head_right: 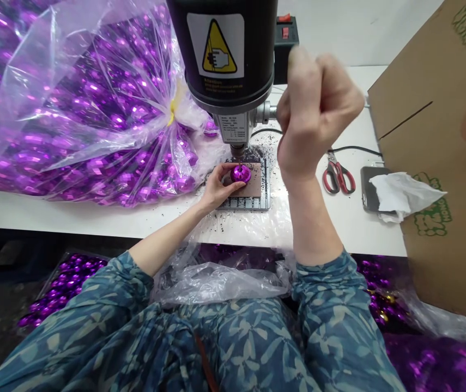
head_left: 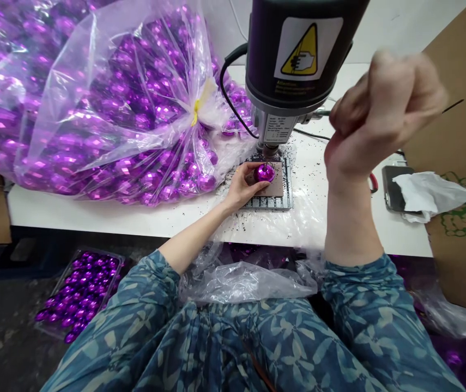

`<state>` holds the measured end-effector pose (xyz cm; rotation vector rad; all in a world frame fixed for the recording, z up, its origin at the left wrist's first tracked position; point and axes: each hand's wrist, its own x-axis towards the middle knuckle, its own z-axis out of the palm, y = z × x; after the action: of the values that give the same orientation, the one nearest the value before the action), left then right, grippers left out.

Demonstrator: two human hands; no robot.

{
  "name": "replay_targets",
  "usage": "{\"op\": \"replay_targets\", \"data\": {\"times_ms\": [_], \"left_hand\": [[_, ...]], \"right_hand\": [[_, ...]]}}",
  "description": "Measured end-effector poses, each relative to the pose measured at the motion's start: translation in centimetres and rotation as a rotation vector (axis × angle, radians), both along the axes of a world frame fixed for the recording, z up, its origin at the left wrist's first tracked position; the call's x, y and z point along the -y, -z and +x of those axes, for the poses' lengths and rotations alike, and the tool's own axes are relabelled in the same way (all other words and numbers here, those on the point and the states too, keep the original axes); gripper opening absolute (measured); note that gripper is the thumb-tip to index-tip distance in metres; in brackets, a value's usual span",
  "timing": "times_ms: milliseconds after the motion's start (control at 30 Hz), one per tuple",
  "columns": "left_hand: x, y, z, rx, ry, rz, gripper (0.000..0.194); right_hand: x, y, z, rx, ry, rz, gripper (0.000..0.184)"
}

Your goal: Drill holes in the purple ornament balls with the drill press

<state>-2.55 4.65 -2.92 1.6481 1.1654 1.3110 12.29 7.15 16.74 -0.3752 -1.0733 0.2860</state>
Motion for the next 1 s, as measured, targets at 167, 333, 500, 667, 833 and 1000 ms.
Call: {"op": "replay_targets", "data": {"times_ms": [167,333,500,667,833,1000], "left_hand": [[4.8,-3.5,-1.6,-0.206,0.110,0.040,0.040],[9.0,-6.8,-4.5,-0.516,0.741,-0.069,0.044],[-0.1,-5.5,-6.9,-0.415,0.155,-0.026,0.022],[-14.6,-1.6,-8.3,-0.366,-0.285,0.001,0.007],[-19.6,0.0,-8.0,-0.276,-0.209,0.014,0.027],[-18.4,-1.4,-8.1,-0.301,-0.150,0.047,0.020]], "right_hand": [[-1.0,-2.7,0.1,-0.028,-0.129,-0.063,0.070],[-0.8,-2.2,0.2,-0.033,-0.160,-0.035,0.061],[-0.9,-2.2,-0.1,-0.025,-0.142,-0.046,0.061],[-1.0,-2.3,0.1,-0.035,-0.107,-0.033,0.079],[-0.6,-2.2,0.3,0.011,-0.097,-0.075,0.074],[-0.5,-1.9,0.4,0.011,-0.110,-0.058,0.069]]}}
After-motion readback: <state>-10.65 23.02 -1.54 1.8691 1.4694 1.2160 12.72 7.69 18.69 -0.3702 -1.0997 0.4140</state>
